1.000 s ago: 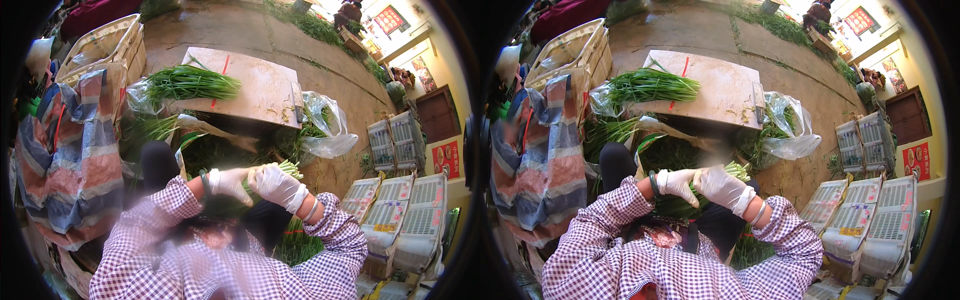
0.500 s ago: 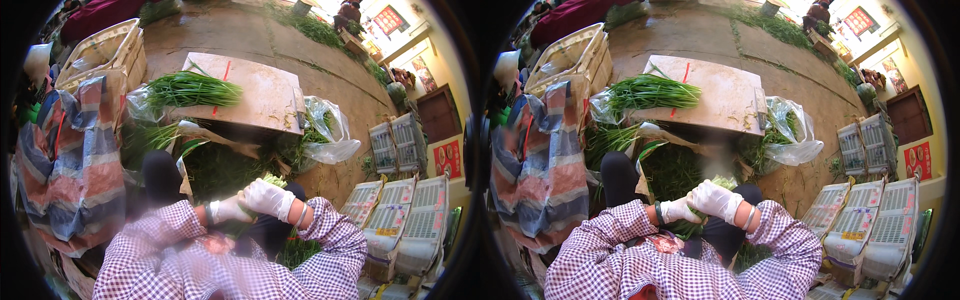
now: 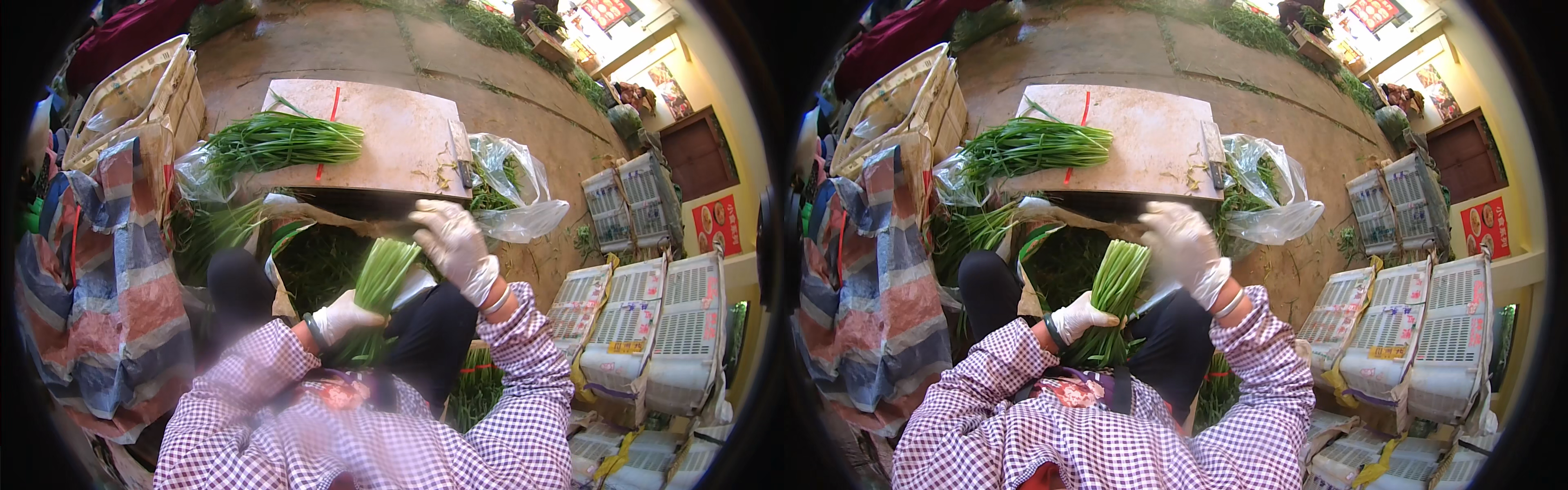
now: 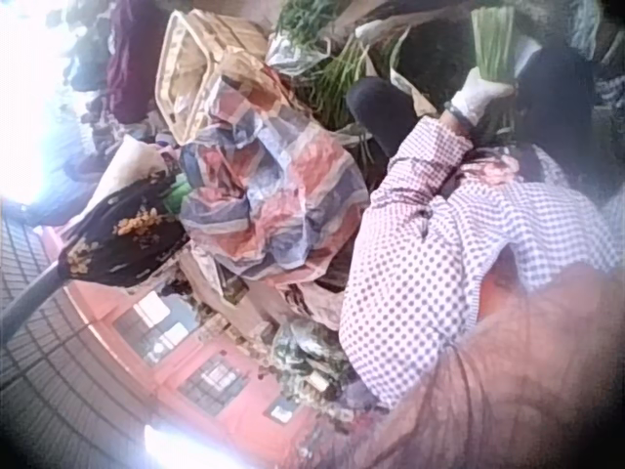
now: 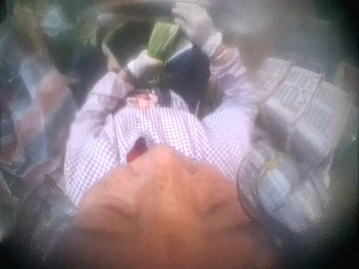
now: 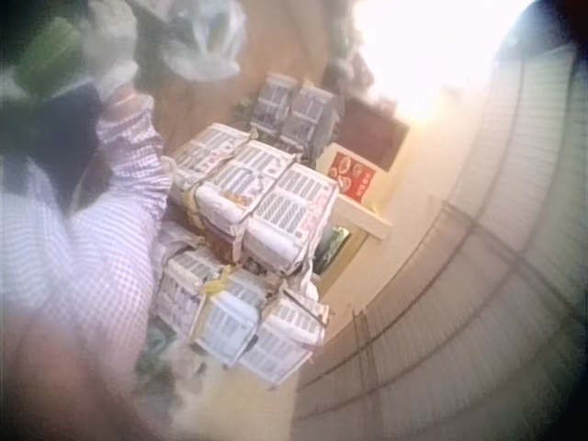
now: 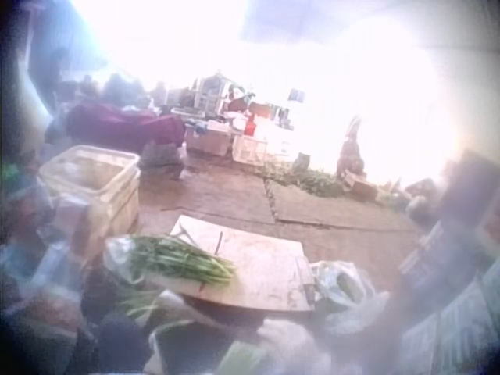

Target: The person gathers a bundle of green leafy vegetables, secures them with a red rubber band by hand, and trims the roots with a knife on a wooden board.

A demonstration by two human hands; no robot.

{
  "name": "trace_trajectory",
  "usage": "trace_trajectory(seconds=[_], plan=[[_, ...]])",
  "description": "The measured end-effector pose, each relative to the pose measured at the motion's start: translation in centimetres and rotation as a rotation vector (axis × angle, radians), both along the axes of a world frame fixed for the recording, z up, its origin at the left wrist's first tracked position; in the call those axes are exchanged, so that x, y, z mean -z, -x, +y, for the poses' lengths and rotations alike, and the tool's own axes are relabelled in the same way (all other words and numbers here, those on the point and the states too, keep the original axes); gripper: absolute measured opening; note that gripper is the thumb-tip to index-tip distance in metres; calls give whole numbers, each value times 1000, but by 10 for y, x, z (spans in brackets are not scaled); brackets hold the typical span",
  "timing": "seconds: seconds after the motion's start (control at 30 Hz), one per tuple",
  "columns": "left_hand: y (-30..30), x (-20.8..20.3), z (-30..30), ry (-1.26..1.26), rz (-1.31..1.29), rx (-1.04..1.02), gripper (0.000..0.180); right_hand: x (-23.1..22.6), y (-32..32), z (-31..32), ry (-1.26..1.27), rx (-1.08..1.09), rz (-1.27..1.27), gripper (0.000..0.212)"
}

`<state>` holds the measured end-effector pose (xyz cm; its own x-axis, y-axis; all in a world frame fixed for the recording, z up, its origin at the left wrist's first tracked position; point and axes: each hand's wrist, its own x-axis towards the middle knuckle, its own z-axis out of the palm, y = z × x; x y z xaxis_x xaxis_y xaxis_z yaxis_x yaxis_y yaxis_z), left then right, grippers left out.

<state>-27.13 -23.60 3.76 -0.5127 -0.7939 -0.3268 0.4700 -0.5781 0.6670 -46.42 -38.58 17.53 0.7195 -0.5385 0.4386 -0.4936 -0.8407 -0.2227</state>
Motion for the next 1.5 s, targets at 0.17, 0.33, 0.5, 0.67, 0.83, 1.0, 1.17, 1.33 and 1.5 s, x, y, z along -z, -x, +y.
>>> trace_trajectory(seconds=[0.17,0.33,0.5,0.67,0.83,1.0,1.17,1.33,1.5], plan=[[-9,-1,-3,273,-144,-27,61,19,1,-1,-538,-1,-342,40],[-37,-39,-15,403,-154,-160,71,21,5,-7,-727,89,-451,34],[-107,-72,-43,509,-130,-407,59,37,-9,-3,-467,55,-211,26],[-220,-129,-103,831,-717,-619,30,74,-14,-37,-506,147,-327,17],[-245,-169,-180,985,-1252,-510,47,122,-41,-93,-509,254,-473,13],[-225,-100,-281,841,-1677,-29,53,152,-95,-156,-556,377,-524,21],[-216,-33,-339,810,-1418,87,48,209,-145,-200,-356,476,-484,28],[-213,-6,-373,725,-1452,224,53,238,-172,-215,-478,414,-617,30],[-226,17,-390,693,-1374,258,54,227,-188,-214,-521,461,-583,16]])
